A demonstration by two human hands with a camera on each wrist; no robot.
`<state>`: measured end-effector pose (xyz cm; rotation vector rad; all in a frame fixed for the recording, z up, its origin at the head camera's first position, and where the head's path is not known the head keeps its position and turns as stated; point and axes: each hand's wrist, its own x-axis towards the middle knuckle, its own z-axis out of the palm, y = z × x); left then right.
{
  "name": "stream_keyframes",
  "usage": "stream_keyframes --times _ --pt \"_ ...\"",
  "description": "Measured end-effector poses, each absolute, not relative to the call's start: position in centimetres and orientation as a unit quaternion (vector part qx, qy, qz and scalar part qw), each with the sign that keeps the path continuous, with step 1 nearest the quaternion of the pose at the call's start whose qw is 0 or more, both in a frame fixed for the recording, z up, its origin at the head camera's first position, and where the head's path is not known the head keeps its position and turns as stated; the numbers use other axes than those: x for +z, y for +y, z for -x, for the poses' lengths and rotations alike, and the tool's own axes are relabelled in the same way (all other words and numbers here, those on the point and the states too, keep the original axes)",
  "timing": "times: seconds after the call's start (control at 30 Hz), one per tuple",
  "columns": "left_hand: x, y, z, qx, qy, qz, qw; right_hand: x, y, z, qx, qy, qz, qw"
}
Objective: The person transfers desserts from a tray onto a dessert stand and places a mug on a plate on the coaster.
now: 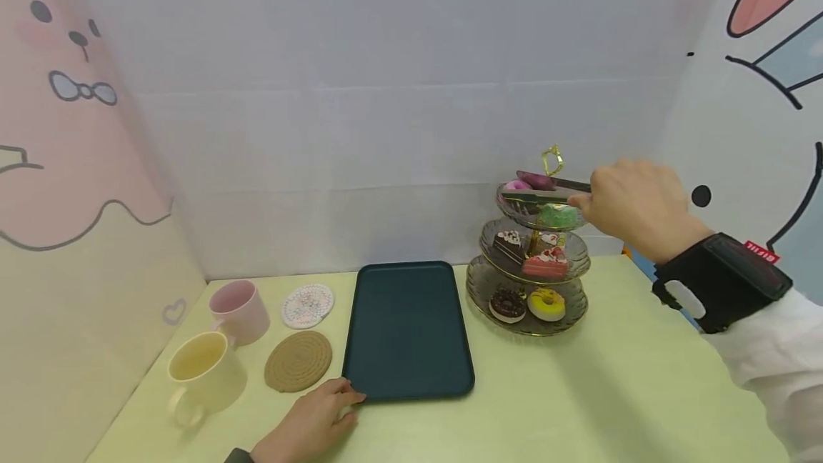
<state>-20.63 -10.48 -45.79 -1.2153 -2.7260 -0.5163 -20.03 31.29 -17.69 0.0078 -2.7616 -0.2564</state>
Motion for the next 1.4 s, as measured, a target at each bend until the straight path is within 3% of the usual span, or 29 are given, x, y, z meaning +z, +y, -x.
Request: stream_keyframes --times 0.3,0.77,0.87,0.97,1.03,1.1,1.2,1.3,1.4 --pt "-46.2 -10.6 20.8 -0.170 -0.897 0.405 0.049 -18.2 31.4 20.3 -0.093 -0.983 0.004 0.156" --pt "-46.1 -10.5 20.9 -0.167 -0.901 0.399 0.041 -18.0 31.5 19.8 -0.086 -0.979 0.007 0.184" --pt "-46.1 -10.4 20.9 -0.168 -0.902 0.396 0.036 -17.8 31.5 19.3 -0.082 -0.974 0.013 0.212" --pt "-45.9 -10.4 20.9 -0.168 -0.902 0.395 0.045 -18.7 31.0 18.9 -0.055 -0.954 -0.001 0.293" --pt "-45.7 -10.3 21.0 -0.169 -0.903 0.391 0.055 -20.5 30.2 19.0 -0.017 -0.935 -0.037 0.352" --pt "-45.5 -10.4 21.1 -0.168 -0.906 0.385 0.058 -23.5 28.8 19.4 0.032 -0.924 -0.082 0.372" --pt "-45.4 -10.4 20.9 -0.168 -0.909 0.380 0.038 -29.6 26.4 20.4 0.079 -0.932 -0.134 0.327" --pt "-45.7 -10.4 20.6 -0.165 -0.908 0.386 0.016 -35.4 24.5 21.5 0.099 -0.956 -0.138 0.238" --pt "-45.8 -10.3 20.5 -0.164 -0.905 0.391 0.018 -39.3 23.2 23.0 0.104 -0.967 -0.132 0.192"
